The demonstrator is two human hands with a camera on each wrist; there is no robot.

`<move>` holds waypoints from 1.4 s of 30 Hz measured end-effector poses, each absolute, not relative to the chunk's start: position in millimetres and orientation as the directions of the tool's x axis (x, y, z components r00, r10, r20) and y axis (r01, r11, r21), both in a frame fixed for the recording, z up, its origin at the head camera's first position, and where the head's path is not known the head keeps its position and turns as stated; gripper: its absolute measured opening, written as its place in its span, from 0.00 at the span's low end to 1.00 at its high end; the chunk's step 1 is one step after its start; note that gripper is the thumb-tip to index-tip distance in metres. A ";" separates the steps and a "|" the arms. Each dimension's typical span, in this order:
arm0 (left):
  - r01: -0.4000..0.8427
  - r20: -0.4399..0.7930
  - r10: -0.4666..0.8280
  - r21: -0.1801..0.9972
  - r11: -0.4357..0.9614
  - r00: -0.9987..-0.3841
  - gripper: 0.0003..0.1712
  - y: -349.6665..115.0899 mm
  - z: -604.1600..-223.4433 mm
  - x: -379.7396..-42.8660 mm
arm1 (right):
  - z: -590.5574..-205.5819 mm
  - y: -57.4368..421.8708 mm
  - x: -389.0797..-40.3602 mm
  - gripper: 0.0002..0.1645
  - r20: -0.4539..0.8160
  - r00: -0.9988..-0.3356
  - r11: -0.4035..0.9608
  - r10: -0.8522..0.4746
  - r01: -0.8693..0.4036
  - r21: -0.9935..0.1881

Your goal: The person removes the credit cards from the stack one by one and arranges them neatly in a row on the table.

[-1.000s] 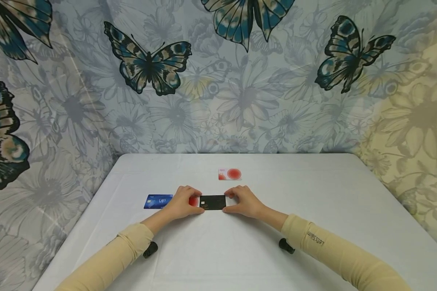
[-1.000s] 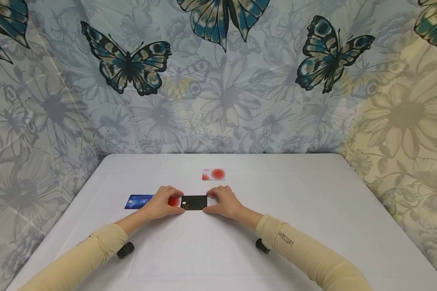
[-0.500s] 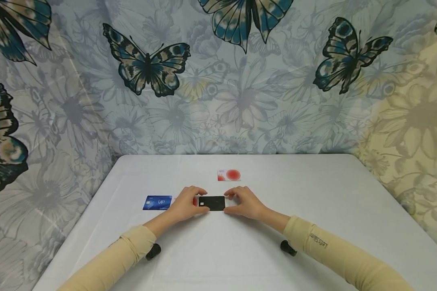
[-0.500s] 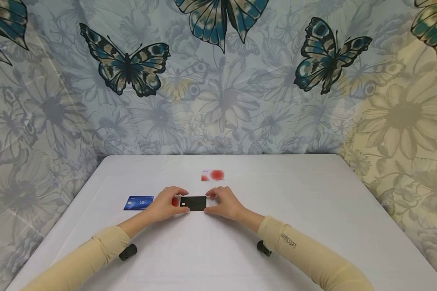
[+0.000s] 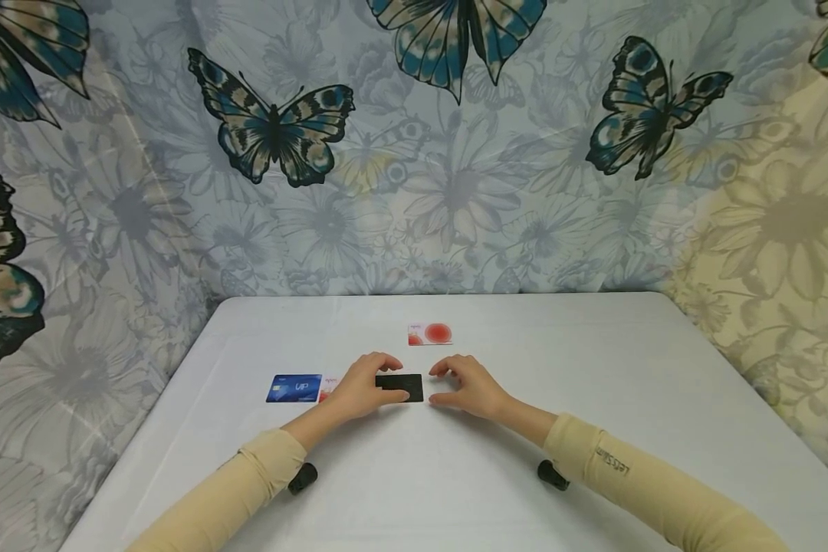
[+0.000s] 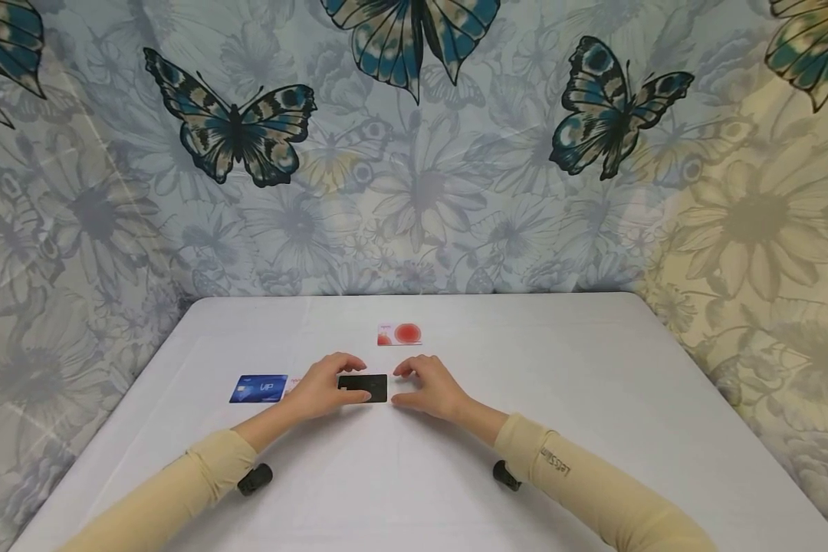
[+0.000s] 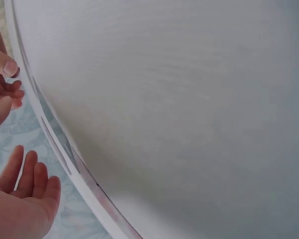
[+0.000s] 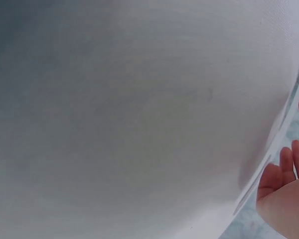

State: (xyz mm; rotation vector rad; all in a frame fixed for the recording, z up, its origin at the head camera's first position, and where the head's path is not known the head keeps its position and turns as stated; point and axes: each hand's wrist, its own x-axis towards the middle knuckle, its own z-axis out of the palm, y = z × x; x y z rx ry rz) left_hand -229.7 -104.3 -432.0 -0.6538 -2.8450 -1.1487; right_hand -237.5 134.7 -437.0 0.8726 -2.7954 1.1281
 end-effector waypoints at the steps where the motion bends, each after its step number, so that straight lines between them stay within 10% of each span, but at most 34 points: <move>1: 0.372 0.152 0.371 0.667 0.645 -0.916 0.27 -102.6 -431.6 -230.4 | -436.9 135.6 -237.3 0.24 0.206 -0.845 0.589 -0.493 -0.498 -0.636; 42: 0.350 0.177 0.312 0.636 0.688 -0.933 0.24 -72.2 -434.7 -284.4 | -439.5 158.9 -284.5 0.26 0.207 -0.887 0.654 -0.413 -0.447 -0.610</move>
